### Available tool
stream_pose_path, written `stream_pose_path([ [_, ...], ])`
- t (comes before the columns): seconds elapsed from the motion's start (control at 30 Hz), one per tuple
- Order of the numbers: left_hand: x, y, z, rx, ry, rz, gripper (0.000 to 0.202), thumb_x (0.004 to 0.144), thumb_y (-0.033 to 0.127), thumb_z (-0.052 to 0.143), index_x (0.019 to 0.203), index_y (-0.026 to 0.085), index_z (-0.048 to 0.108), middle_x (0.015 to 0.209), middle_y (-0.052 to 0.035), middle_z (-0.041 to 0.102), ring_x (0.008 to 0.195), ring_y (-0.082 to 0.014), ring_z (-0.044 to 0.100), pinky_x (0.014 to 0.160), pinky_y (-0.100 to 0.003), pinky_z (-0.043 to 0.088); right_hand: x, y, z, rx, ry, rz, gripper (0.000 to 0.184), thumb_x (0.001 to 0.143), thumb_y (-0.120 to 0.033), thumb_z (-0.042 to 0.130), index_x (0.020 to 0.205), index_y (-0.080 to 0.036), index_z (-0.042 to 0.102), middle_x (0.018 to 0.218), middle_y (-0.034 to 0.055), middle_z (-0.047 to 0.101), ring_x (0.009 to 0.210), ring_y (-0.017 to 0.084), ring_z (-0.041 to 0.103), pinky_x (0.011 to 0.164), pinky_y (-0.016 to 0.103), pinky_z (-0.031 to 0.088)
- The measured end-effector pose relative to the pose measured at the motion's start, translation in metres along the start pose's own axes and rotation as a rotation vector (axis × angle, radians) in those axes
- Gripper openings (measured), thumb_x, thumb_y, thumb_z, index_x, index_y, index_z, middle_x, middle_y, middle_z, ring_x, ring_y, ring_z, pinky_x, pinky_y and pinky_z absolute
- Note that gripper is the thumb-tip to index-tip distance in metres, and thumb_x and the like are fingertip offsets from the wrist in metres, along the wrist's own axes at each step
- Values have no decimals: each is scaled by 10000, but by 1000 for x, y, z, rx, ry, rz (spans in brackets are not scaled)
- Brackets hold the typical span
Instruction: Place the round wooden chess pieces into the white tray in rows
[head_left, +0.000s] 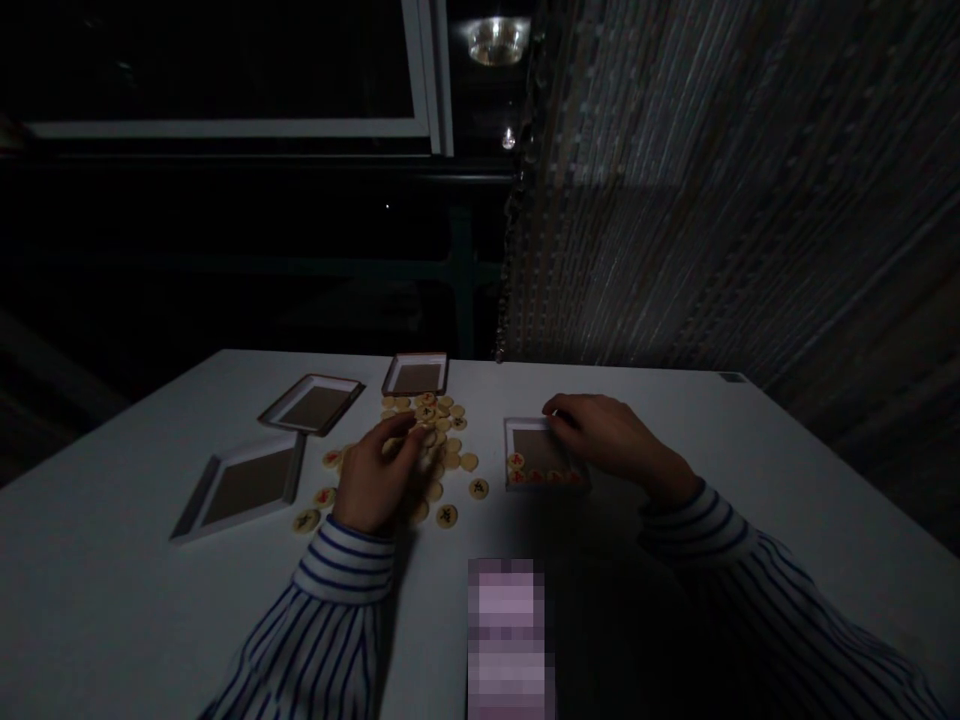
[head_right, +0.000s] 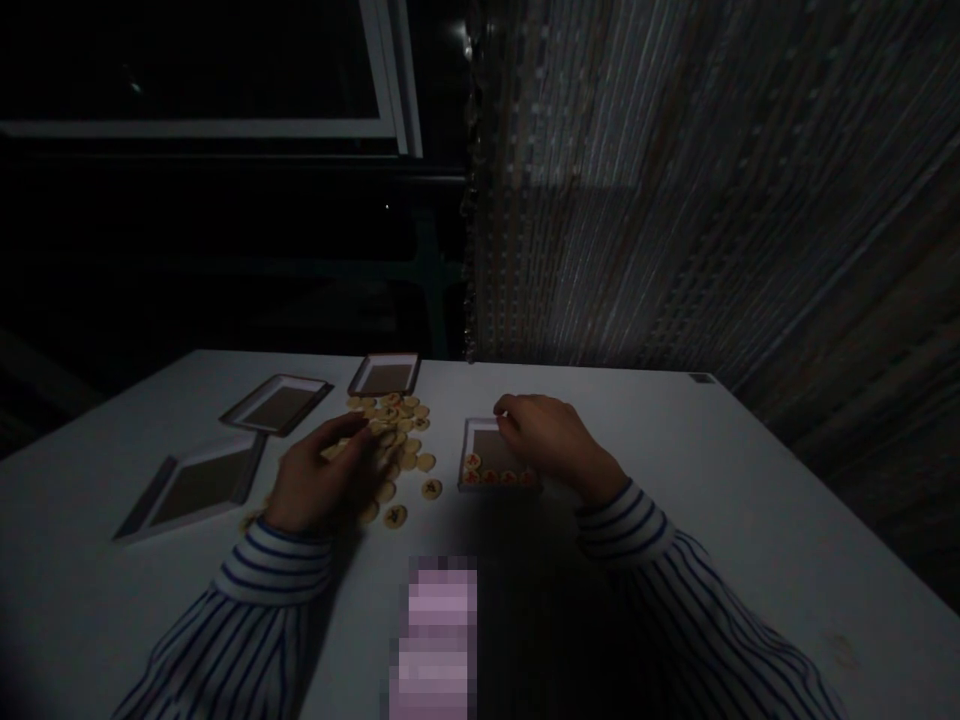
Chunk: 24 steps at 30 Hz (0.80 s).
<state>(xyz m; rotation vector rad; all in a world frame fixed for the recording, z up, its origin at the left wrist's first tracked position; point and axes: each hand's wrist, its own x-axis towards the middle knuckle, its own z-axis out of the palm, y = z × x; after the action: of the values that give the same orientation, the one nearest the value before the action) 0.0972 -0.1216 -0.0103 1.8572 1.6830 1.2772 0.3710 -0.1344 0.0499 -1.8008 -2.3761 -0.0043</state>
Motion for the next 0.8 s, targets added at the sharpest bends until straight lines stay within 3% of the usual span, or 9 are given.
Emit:
stream_pose_path([
  [0.3, -1, -13, -10, 56, 100, -34, 384, 792, 455, 514, 1053, 199, 633, 1029, -66, 677, 953, -210, 620, 880, -346, 464, 2, -6, 5, 63, 58, -57, 321, 877, -293, 386, 1080, -186, 611, 1047, 62, 663, 940, 186, 593, 793, 284, 421],
  [0.57, 2, -7, -24, -228, 198, -157, 368, 762, 405, 569, 1010, 143, 644, 1000, -93, 684, 952, -204, 621, 876, -338, 468, -1, -11, 4, 75, 80, -107, 305, 868, -283, 399, 1043, -191, 631, 1042, 61, 668, 931, 195, 600, 790, 299, 437],
  [0.8, -6, 0, -48, -382, 222, -208, 364, 736, 411, 605, 996, 160, 644, 961, -70, 697, 892, -193, 640, 843, -340, 490, -3, -15, 5, 74, 69, -133, 324, 868, -276, 391, 1065, -171, 627, 1022, 68, 670, 919, 197, 600, 782, 300, 435],
])
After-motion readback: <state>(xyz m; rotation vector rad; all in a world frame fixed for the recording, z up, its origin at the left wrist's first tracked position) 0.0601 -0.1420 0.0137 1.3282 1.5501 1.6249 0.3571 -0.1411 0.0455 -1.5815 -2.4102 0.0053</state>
